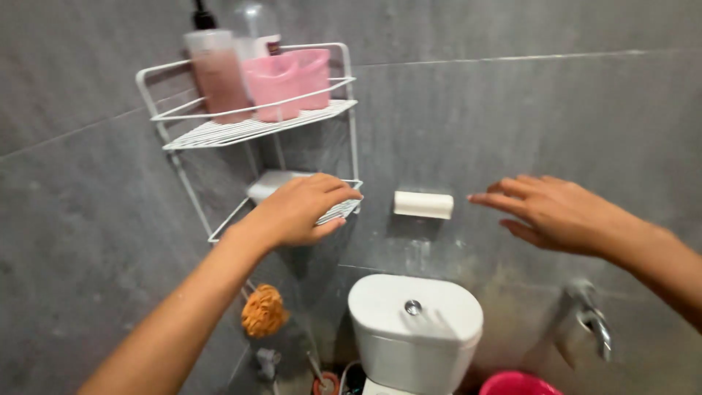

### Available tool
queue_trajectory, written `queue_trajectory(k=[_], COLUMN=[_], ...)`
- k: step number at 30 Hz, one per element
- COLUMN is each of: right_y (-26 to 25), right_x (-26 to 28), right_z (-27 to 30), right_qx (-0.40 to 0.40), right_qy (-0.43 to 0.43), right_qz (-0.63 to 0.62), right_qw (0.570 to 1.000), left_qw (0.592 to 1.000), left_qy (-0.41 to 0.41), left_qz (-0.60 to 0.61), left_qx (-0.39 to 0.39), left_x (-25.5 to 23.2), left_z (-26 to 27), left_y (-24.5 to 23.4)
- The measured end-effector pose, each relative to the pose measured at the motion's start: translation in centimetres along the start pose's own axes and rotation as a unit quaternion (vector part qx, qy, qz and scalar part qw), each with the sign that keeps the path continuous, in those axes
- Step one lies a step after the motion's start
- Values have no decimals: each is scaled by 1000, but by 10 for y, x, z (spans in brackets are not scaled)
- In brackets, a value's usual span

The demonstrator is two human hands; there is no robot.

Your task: The person organizes bathroom supplies by moving them from a blue basket into a wall-mounted corner shelf. They place a white container, a green loofah, a white loofah, a pink straw, a black tube, a pink bottle, and a white pump bottle onto the shelf or hooks.

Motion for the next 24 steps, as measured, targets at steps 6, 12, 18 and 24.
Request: queue_trajectory(k=[6, 12, 18, 24], right_y=[-15, -32, -44, -55], right_x=[-4, 15, 36, 21], right_z=[63, 134, 226, 344], right_qx=[46, 122, 153, 195], right_qy=[79, 168, 202, 292], right_qz=[50, 39, 21, 13], right_qw=[994, 977, 967, 936], left_qw=[998, 987, 975, 957], left_qy=[14, 20, 150, 207], left_qz=[34, 84, 104, 153], left_qx=[48, 133, 129, 137], left_x=[-9, -53, -135, -227], left_z=[-35, -77, -121, -196], left_y=[16, 37, 79, 106])
Point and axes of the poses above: each hand's wrist, its own z-axis away from the middle knuckle, its own y-axis out of the palm, x = y × z, the point moved 10 cm from there along -z, towards the middle knuckle, and after that the axes turned 3 degrees about z, right-handed, at the moved point
